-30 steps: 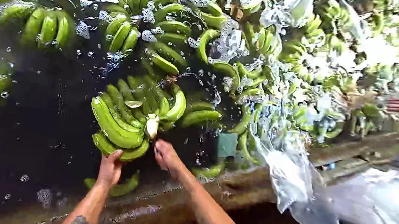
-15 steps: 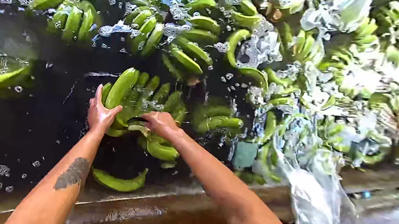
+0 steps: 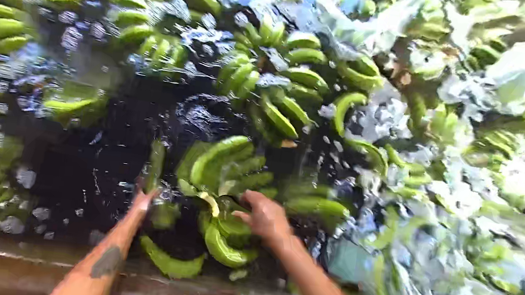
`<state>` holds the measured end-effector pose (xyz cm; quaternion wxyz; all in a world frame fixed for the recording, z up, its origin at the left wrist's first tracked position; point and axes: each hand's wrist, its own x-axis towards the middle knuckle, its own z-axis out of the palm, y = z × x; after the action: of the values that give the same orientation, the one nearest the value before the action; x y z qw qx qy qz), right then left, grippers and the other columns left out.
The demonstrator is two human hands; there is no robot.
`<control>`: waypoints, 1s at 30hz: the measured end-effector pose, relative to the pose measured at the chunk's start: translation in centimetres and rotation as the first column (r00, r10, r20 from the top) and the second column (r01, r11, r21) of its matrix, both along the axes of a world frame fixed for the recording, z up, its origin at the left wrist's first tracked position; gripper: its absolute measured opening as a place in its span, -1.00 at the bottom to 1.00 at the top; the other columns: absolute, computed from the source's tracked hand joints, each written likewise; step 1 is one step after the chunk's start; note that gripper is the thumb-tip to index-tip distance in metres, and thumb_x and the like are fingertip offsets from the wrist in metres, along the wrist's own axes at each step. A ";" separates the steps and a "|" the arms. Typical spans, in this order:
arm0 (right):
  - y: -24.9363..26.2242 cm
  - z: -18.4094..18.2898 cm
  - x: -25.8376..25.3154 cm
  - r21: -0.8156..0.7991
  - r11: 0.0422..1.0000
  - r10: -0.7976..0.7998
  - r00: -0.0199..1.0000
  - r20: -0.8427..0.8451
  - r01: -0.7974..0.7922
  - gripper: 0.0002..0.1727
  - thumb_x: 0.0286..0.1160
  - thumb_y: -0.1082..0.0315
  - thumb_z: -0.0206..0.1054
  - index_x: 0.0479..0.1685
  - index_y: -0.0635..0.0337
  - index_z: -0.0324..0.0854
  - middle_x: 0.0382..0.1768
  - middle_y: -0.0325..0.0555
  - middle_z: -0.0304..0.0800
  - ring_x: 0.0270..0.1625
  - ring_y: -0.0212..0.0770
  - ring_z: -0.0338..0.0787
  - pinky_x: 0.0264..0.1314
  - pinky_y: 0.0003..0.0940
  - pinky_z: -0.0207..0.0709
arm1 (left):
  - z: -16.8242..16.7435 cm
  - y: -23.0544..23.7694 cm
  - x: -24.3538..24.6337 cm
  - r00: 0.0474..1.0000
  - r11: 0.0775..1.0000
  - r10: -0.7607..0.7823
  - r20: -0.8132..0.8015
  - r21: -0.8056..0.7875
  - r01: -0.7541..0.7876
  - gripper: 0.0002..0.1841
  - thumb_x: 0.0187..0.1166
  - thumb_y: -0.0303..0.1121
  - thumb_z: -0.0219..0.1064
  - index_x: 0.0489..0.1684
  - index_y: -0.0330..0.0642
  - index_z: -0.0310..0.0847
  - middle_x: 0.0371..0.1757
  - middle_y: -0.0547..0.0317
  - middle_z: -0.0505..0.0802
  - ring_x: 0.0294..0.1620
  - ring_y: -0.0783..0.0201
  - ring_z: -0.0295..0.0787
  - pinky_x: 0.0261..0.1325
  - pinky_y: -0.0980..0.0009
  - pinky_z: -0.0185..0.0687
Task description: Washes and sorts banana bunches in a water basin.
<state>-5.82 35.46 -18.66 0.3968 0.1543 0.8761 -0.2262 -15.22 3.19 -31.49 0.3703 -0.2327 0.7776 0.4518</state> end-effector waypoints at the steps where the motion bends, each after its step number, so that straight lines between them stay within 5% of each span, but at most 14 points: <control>1: -2.9 -1.6 -0.3 -0.008 0.996 -0.091 0.995 -0.031 0.091 -0.18 0.41 -0.24 0.48 0.66 -0.07 0.45 0.49 0.21 0.59 0.14 0.27 0.83 0.15 0.34 0.67 | -0.2 -1.7 2.1 0.997 0.997 -0.057 -0.048 -0.062 0.054 -0.04 0.50 -0.34 0.50 0.88 -0.24 -0.12 0.69 -0.35 0.41 0.66 -0.14 0.41 0.66 -0.06 0.38; 4: -9.8 -5.5 -0.8 -0.006 0.983 -0.184 0.983 -0.026 0.184 0.11 0.30 -0.15 0.59 0.92 -0.32 0.01 0.84 0.25 0.04 0.00 0.32 0.87 0.06 0.27 0.73 | 0.3 -5.2 1.6 0.893 0.889 -0.351 -0.280 -0.400 0.224 -0.11 0.42 -0.25 0.52 0.82 -0.17 0.16 0.74 -0.30 0.37 0.77 -0.25 0.23 0.76 -0.18 0.16; 6: -11.4 -7.2 -0.5 0.030 0.984 -0.177 0.984 0.002 0.177 0.09 0.40 0.08 0.52 0.95 -0.37 -0.12 0.89 0.27 -0.17 0.02 0.35 0.86 0.07 0.26 0.73 | 1.9 -5.6 -3.4 0.750 0.812 -0.505 -0.428 -0.529 0.245 -0.19 0.46 -0.26 0.47 0.78 -0.25 0.22 0.73 -0.34 0.38 0.78 -0.30 0.20 0.79 -0.18 0.09; 8: -10.9 -7.9 0.1 0.072 0.985 -0.159 0.987 -0.001 0.159 -0.03 0.48 0.12 0.44 0.93 -0.26 0.00 0.88 0.30 -0.11 0.05 0.37 0.86 0.08 0.25 0.71 | 3.4 -5.1 -9.9 0.629 0.753 -0.597 -0.498 -0.617 0.227 -0.21 0.49 -0.22 0.47 0.75 -0.28 0.26 0.75 -0.42 0.32 0.80 -0.38 0.11 0.79 -0.29 -0.03; 12: -8.1 -8.7 1.1 0.107 0.981 -0.170 0.984 0.048 0.164 -0.32 0.52 0.06 0.40 0.68 -0.04 0.47 0.78 0.31 0.19 0.11 0.37 0.84 0.14 0.29 0.69 | 5.3 -5.1 -21.6 0.671 0.606 -0.680 -0.294 -0.741 0.290 0.01 0.32 -0.22 0.62 0.85 -0.22 0.08 0.84 -0.45 0.08 0.86 -0.42 -0.15 0.76 -0.47 -0.28; 14: -6.6 -9.2 1.3 0.133 0.972 -0.204 0.977 0.059 0.194 -0.39 0.55 -0.02 0.38 0.57 0.00 0.56 0.60 0.32 0.48 0.19 0.36 0.82 0.20 0.30 0.66 | 5.5 -5.5 -24.9 0.667 0.484 -0.737 -0.108 -0.773 0.410 -0.12 0.29 -0.35 0.63 0.72 -0.26 0.30 0.68 -0.49 0.38 0.76 -0.48 0.11 0.69 -0.56 -0.14; 16: -5.3 -10.1 1.4 0.156 0.956 -0.256 0.966 0.020 0.250 -0.42 0.56 -0.05 0.37 0.50 0.03 0.63 0.44 0.29 0.67 0.25 0.32 0.81 0.25 0.31 0.63 | 5.6 -5.3 -26.2 0.658 0.435 -0.753 -0.020 -0.765 0.475 -0.41 0.37 -0.42 0.55 0.47 -0.25 0.57 0.41 -0.47 0.67 0.49 -0.52 0.50 0.49 -0.56 0.23; 19: -4.2 -10.7 0.9 0.169 0.934 -0.320 0.947 -0.003 0.316 -0.36 0.55 0.08 0.40 0.64 0.02 0.50 0.75 0.28 0.28 0.34 0.36 0.75 0.31 0.35 0.63 | 5.7 -5.3 -24.6 0.728 0.536 -0.679 -0.091 -0.739 0.407 -0.46 0.37 -0.36 0.55 0.41 -0.19 0.63 0.27 -0.48 0.75 0.32 -0.54 0.63 0.30 -0.58 0.41; 24: -3.1 -11.1 0.0 0.249 0.927 -0.310 0.947 0.085 0.281 -0.40 0.73 0.23 0.19 0.73 0.20 0.32 0.46 0.38 0.61 0.41 0.37 0.71 0.42 0.28 0.56 | 8.5 -4.1 -15.1 0.785 0.669 -0.582 -0.211 -0.674 0.315 -0.36 0.41 -0.19 0.53 0.56 -0.10 0.54 0.21 -0.38 0.81 0.26 -0.41 0.74 0.32 -0.45 0.48; 27: -2.9 -10.9 0.9 0.267 0.908 -0.344 0.938 0.039 0.322 -0.31 0.76 0.29 0.15 0.89 0.07 0.09 0.67 0.42 0.35 0.33 0.43 0.75 0.34 0.29 0.61 | 9.8 -2.6 -6.9 0.789 0.763 -0.517 -0.333 -0.597 0.248 -0.37 0.41 -0.19 0.55 0.52 -0.14 0.59 0.27 -0.21 0.83 0.26 -0.26 0.79 0.30 -0.33 0.57; 30: -2.4 -10.2 2.4 0.203 0.887 -0.385 0.906 -0.173 0.416 -0.22 0.57 0.26 0.39 0.83 0.05 0.21 0.75 0.42 0.20 0.26 0.50 0.76 0.21 0.39 0.64 | 8.7 -2.1 1.2 0.733 0.926 -0.319 -0.600 -0.362 0.107 -0.29 0.33 -0.14 0.61 0.48 -0.34 0.57 0.45 -0.25 0.72 0.49 -0.22 0.64 0.52 -0.19 0.50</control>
<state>-3.42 33.06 -28.91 0.2635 0.3631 0.8693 -0.2073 -14.01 1.08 -22.76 0.0875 -0.0238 0.9385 0.3333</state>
